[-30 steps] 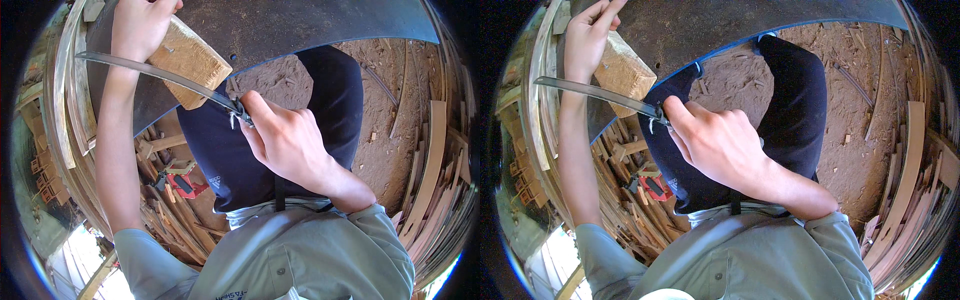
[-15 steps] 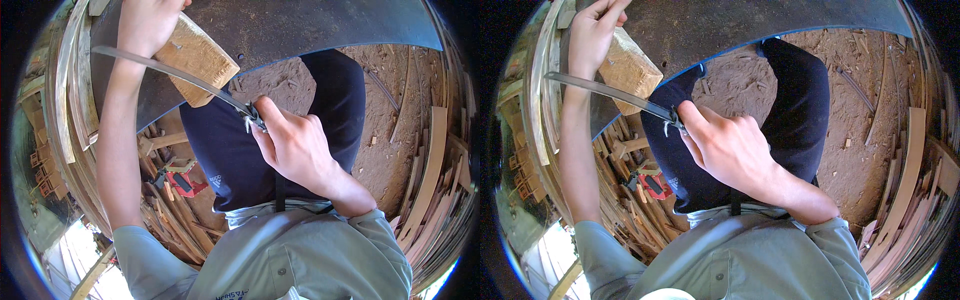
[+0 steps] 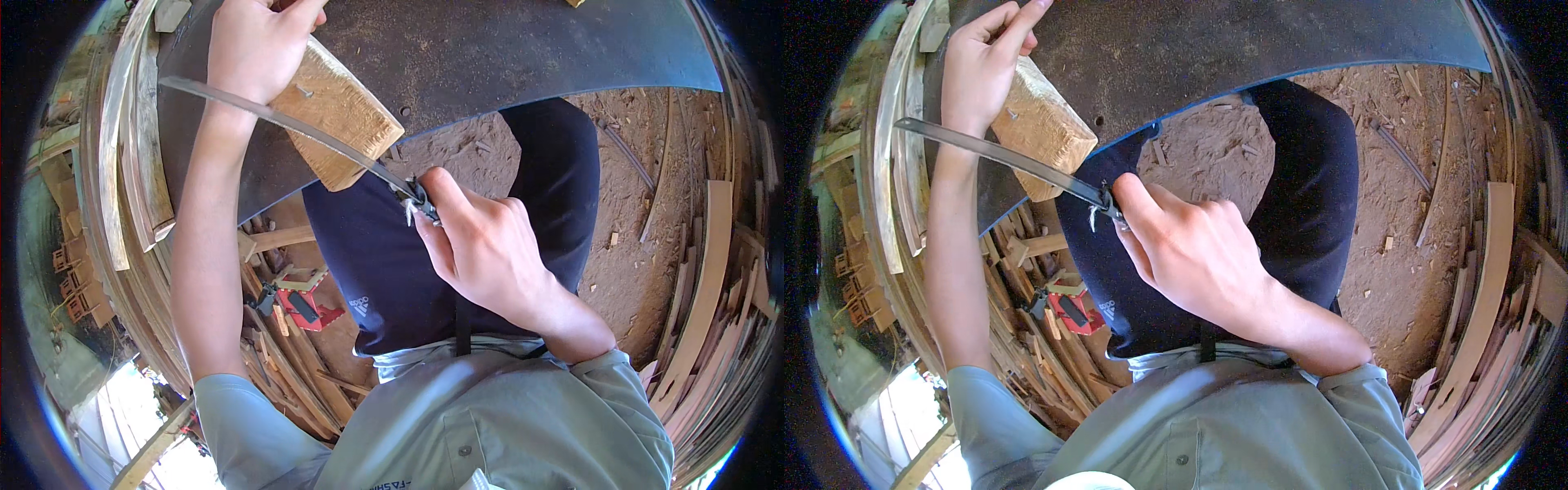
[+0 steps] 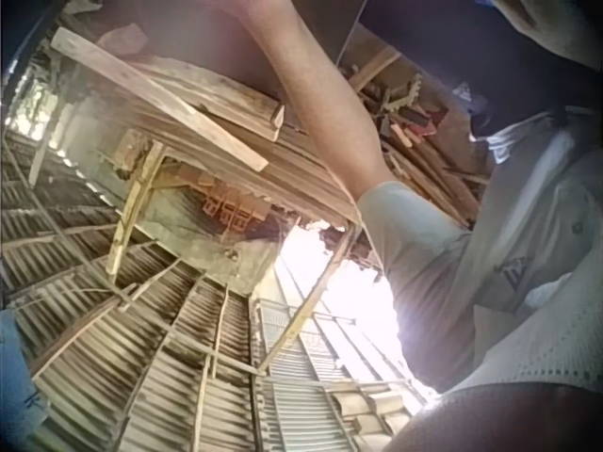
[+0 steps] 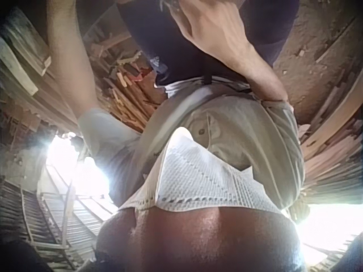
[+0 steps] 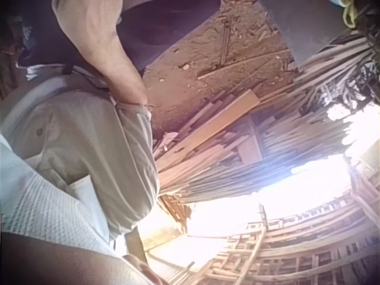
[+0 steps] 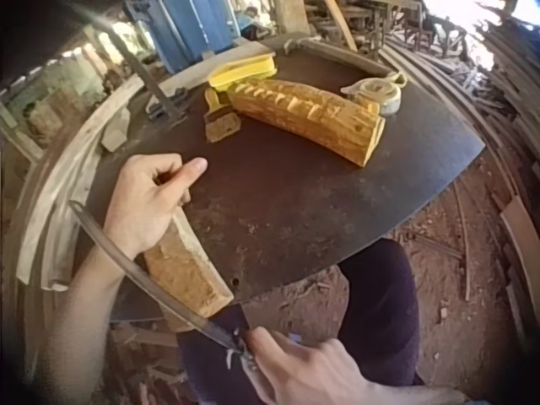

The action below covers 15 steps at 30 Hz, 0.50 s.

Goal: Sawing a small block of wood using a handheld hacksaw blade.

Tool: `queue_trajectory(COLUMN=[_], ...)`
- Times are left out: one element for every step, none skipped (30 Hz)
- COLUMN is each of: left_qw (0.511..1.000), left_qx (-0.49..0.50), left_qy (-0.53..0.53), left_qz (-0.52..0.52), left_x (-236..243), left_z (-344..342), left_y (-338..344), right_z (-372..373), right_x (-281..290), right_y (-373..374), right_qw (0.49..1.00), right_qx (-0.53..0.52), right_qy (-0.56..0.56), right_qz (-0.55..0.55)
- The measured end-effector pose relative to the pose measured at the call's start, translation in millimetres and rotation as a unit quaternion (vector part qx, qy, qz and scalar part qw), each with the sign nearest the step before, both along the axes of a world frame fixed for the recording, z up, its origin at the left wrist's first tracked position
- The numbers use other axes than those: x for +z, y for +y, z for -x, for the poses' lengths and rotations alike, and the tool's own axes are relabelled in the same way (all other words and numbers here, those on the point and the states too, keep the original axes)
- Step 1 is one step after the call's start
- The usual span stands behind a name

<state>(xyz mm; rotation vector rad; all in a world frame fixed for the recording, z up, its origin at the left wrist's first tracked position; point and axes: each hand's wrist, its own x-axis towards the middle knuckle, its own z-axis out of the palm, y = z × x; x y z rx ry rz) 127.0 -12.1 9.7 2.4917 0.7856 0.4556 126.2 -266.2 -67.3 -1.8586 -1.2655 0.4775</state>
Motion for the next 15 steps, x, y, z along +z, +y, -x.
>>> queue_trajectory(left_qw=[1.0,1.0,1.0,1.0,1.0,1.0,1.0,1.0,1.0,1.0,1.0,1.0,1.0,1.0,1.0], left_qx=[-0.005,-0.005,-0.004,-0.002,-0.004,-0.006,-0.008,-0.008,-0.001,0.006,0.006,0.006,0.006,0.005,0.001], left_qy=[-0.007,-0.008,-0.007,-0.006,-0.005,-0.008,-0.011,-0.009,-0.008,-0.008,-0.008,-0.007,-0.007,-0.007,-0.003], left_qz=[0.003,0.001,0.004,0.006,0.008,0.005,0.002,0.002,0.005,0.008,0.008,0.011,0.015,0.015,0.011], left_x=[-0.3,-0.5,-0.9,-0.8,-1.4,-1.4,-1.8,-1.3,-0.9,-0.5,-0.5,-1.0,-1.1,-1.1,-1.2], left_z=[0.8,0.5,0.9,1.0,1.0,0.9,0.4,0.1,-0.3,-0.3,-0.4,0.0,0.2,-0.1,-0.5], left_y=[0.6,1.7,2.2,2.7,2.6,2.7,2.4,1.6,0.5,-0.3,-0.2,0.0,0.2,0.2,0.3], right_z=[-0.2,-1.7,-0.9,1.1,3.0,2.8,2.0,1.4,1.0,0.8,-0.2,-0.4,-0.2,-0.1,-0.4], right_x=[-0.7,-2.2,-3.3,-4.1,-4.9,-5.0,-4.3,-3.4,-3.1,-2.8,-2.7,-2.5,-2.1,-1.9,-2.4], right_y=[-3.1,-3.2,-3.7,-5.1,-7.0,-6.4,-4.5,-2.5,-1.5,-0.7,0.0,-0.3,-1.3,-2.8,-4.9], right_qw=[1.0,1.0,1.0,1.0,1.0,1.0,1.0,1.0,1.0,1.0,1.0,1.0,1.0,1.0,1.0], right_qx=[0.005,0.009,0.008,0.009,0.008,0.006,0.005,0.006,0.006,0.008,0.01,0.01,0.008,0.006,0.005], right_qy=[-0.001,-0.004,-0.004,0.0,0.005,0.006,0.006,0.007,0.009,0.006,0.002,0.002,0.002,0.002,0.002], right_qz=[-0.005,-0.012,-0.013,-0.006,0.005,0.006,0.0,-0.007,-0.008,-0.009,-0.011,-0.012,-0.009,-0.006,-0.006])
